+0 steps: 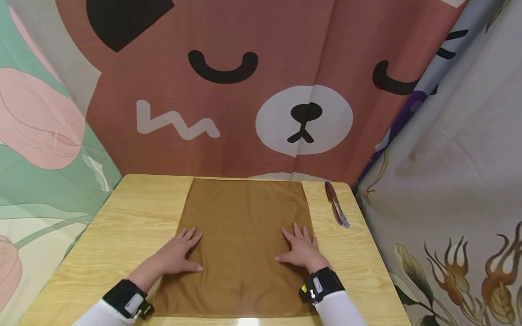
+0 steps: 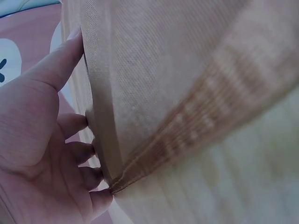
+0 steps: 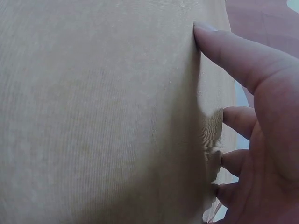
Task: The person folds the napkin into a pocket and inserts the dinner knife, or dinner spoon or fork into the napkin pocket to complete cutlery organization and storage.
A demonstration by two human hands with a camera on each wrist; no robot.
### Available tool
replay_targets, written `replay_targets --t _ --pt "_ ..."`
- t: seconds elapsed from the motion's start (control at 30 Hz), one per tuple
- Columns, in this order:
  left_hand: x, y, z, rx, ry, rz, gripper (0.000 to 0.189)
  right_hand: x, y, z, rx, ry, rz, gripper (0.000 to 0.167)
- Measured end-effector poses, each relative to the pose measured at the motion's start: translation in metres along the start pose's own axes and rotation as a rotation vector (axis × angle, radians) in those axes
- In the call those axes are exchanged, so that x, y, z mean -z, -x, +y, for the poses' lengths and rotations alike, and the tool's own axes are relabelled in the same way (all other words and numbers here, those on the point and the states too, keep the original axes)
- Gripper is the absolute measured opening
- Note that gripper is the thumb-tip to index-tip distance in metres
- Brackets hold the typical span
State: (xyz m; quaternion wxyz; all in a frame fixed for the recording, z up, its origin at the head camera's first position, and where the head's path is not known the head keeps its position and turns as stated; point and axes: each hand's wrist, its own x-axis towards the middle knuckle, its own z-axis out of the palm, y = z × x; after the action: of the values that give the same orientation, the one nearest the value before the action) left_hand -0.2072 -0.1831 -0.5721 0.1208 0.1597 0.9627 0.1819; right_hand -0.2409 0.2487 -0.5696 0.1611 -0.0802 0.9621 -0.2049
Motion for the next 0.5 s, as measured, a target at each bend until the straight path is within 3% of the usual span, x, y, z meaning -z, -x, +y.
replay_targets --t 0.5 --pt "0.0029 -0.0023 -0.0021 0.010 0.030 -0.001 0.112 0.0018 -0.0063 -0.0021 0.001 -0.013 -0.010 0.106"
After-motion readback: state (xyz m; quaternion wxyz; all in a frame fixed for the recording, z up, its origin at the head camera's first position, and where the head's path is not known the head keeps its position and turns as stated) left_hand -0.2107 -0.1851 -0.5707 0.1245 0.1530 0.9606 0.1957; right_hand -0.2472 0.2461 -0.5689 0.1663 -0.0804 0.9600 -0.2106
